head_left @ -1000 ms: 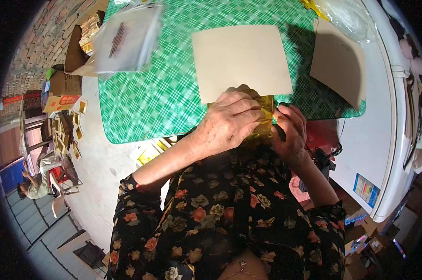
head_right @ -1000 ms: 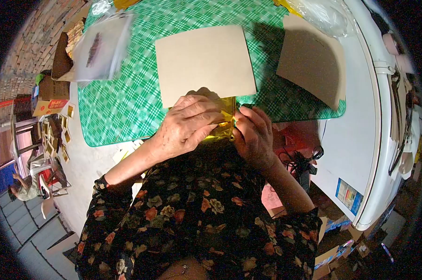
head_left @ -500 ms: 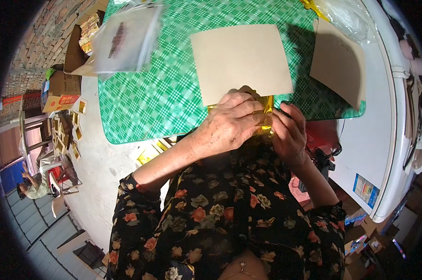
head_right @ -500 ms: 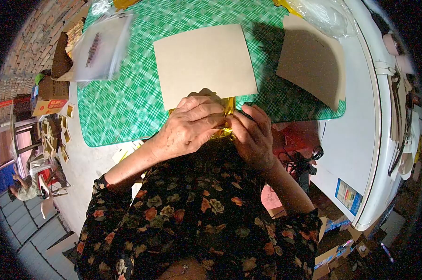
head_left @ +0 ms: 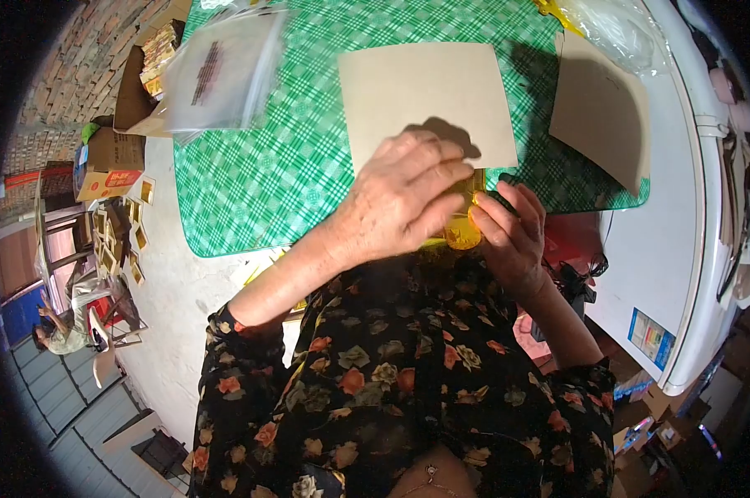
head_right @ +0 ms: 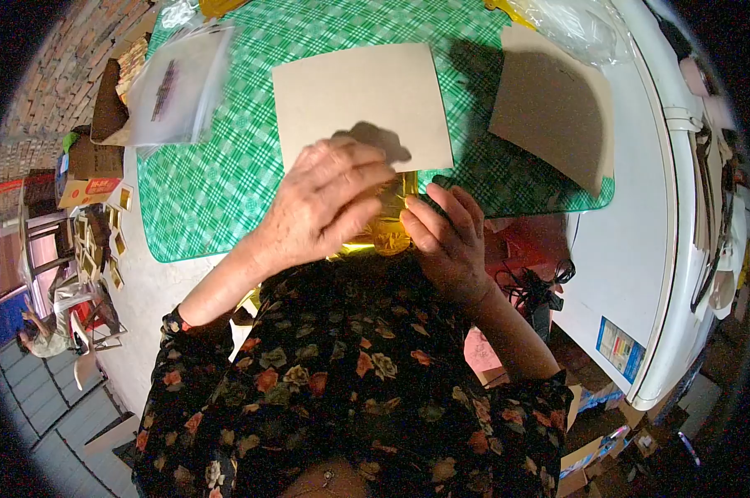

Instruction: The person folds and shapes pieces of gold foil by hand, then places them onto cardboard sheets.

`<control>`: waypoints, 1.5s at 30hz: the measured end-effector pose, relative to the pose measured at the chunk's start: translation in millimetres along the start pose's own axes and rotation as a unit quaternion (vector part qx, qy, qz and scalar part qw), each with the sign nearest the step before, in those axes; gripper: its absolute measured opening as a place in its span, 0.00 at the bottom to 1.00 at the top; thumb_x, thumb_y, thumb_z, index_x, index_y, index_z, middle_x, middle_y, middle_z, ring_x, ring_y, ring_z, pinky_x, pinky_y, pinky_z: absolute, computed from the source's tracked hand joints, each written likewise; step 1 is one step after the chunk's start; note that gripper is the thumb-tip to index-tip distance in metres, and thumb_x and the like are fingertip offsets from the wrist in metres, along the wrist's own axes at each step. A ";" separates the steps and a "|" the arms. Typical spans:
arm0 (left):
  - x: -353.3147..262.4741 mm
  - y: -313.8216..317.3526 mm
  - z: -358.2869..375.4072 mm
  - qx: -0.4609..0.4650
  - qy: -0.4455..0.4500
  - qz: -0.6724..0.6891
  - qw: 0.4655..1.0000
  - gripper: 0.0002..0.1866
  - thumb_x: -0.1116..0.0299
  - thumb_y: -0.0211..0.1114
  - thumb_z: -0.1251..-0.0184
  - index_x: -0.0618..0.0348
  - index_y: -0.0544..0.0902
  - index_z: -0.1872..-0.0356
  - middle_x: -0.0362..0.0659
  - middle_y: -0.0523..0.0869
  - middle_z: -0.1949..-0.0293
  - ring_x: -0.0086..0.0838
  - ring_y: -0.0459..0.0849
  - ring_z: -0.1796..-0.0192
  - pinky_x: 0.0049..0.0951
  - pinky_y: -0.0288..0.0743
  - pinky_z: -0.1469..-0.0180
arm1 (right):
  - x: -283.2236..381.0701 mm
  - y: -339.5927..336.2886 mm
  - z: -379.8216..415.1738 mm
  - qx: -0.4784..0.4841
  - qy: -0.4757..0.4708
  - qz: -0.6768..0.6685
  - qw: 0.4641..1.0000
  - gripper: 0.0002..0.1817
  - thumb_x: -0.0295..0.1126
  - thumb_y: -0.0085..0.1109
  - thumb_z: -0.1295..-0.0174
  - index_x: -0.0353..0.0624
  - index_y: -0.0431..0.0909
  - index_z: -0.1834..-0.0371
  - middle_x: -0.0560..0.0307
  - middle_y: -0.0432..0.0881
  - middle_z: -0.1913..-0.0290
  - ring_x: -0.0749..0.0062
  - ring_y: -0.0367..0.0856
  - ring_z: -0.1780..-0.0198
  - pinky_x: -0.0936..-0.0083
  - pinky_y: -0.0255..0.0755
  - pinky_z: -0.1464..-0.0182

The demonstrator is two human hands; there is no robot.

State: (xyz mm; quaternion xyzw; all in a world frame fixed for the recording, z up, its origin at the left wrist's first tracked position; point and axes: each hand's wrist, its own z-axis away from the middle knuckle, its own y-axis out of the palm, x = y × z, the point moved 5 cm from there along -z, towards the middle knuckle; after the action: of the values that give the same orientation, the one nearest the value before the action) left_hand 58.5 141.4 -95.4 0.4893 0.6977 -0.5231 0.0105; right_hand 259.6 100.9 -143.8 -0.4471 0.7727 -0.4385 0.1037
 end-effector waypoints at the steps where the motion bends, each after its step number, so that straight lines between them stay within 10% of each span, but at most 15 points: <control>1: 5.8 -1.3 -4.8 -0.006 0.007 -0.028 1.000 0.20 0.66 0.70 0.28 0.58 0.87 0.38 0.46 0.86 0.37 0.43 0.81 0.32 0.46 0.75 0.29 | 0.0 -0.1 0.0 0.000 -0.002 -0.001 1.000 0.20 0.25 0.64 0.37 0.47 0.81 0.41 0.56 0.83 0.34 0.53 0.77 0.29 0.46 0.71 0.27; 45: 59.3 -0.4 -9.0 0.147 0.045 0.169 0.974 0.20 0.76 0.66 0.27 0.52 0.86 0.35 0.43 0.82 0.27 0.44 0.74 0.21 0.48 0.69 0.20 | -7.5 -5.3 -39.1 0.031 0.095 -0.089 0.991 0.11 0.22 0.60 0.38 0.38 0.81 0.52 0.47 0.86 0.56 0.49 0.85 0.49 0.54 0.80 0.44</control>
State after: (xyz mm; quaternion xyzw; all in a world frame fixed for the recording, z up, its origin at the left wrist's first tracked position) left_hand 31.8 187.9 -122.2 0.6194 0.5203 -0.5879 -0.0046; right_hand 245.6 128.5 -118.2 -0.4670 0.7219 -0.5106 0.0038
